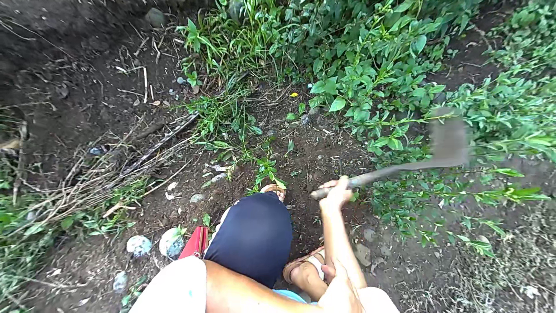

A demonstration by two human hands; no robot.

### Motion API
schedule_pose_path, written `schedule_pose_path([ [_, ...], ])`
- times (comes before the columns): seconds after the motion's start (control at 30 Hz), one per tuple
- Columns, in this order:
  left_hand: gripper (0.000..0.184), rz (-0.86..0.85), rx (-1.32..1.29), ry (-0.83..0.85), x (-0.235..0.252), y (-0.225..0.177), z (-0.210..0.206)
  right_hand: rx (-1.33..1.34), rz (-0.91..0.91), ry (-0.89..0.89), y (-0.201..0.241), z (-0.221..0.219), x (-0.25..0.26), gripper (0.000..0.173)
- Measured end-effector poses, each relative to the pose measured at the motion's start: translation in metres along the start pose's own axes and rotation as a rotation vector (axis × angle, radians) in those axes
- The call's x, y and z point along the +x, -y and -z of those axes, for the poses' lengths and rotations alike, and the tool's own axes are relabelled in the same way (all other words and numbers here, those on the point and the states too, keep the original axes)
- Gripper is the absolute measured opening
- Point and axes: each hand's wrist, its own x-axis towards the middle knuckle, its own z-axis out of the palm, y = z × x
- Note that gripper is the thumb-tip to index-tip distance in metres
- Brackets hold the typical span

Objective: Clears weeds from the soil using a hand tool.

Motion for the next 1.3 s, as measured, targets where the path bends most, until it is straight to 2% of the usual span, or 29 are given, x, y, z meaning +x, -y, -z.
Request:
schedule_pose_path([
  [0.07,0.032,0.002,0.009,0.018,0.001,0.001,0.002,-0.257,-0.255,0.195,-0.056,0.002,-0.035,0.031],
  [0.13,0.034,-0.017,0.003,0.061,0.002,0.003,0.006,-0.429,-0.528,0.333,-0.074,0.007,-0.055,0.029],
  [0.17,0.035,-0.020,-0.003,0.058,0.003,0.003,0.006,-0.463,-0.571,0.348,-0.071,0.010,-0.053,0.028],
  [0.3,0.030,-0.027,-0.016,-0.033,0.002,-0.001,-0.001,-0.440,-0.482,0.268,-0.036,0.034,-0.018,0.026],
  [0.4,0.031,-0.034,0.050,0.022,0.004,-0.004,0.001,-0.278,-0.221,0.137,0.004,0.045,0.003,0.025],
  [0.5,0.032,-0.051,0.073,0.041,0.004,-0.006,0.004,-0.072,-0.034,0.010,0.030,0.031,0.016,0.022],
  [0.53,0.032,-0.049,0.087,0.046,0.004,-0.007,0.003,-0.030,-0.019,-0.003,0.028,0.022,0.016,0.023],
  [0.6,0.030,-0.047,0.093,0.024,0.003,-0.007,0.001,-0.047,-0.066,0.047,-0.006,0.008,0.004,0.030],
  [0.67,0.032,-0.028,0.107,0.078,0.008,-0.007,0.004,-0.259,-0.231,0.212,-0.055,0.007,-0.029,0.030],
  [0.7,0.033,-0.027,0.116,0.112,0.009,-0.007,0.006,-0.392,-0.369,0.305,-0.069,0.011,-0.044,0.027],
  [0.73,0.033,-0.035,0.116,0.129,0.010,-0.006,0.008,-0.476,-0.499,0.372,-0.078,0.016,-0.050,0.022],
  [0.8,0.031,-0.045,0.052,0.086,0.009,-0.003,0.007,-0.506,-0.569,0.378,-0.067,0.019,-0.045,0.019],
  [0.93,0.031,-0.069,-0.029,0.027,0.010,-0.002,0.001,-0.417,-0.403,0.268,-0.025,0.041,-0.014,0.018],
  [1.07,0.036,-0.082,0.002,0.008,0.012,-0.003,-0.001,-0.192,-0.005,0.095,0.035,0.051,0.012,0.017],
  [1.17,0.034,-0.052,0.010,0.045,0.006,-0.001,0.003,0.012,0.202,-0.056,0.061,0.034,0.027,0.012],
  [1.23,0.033,-0.018,0.039,0.043,0.006,-0.002,0.002,-0.015,0.172,-0.100,0.043,0.017,0.020,0.012],
  [1.3,0.033,0.017,0.106,0.072,0.009,-0.003,0.003,-0.195,-0.066,-0.066,-0.010,0.002,-0.011,0.010],
])
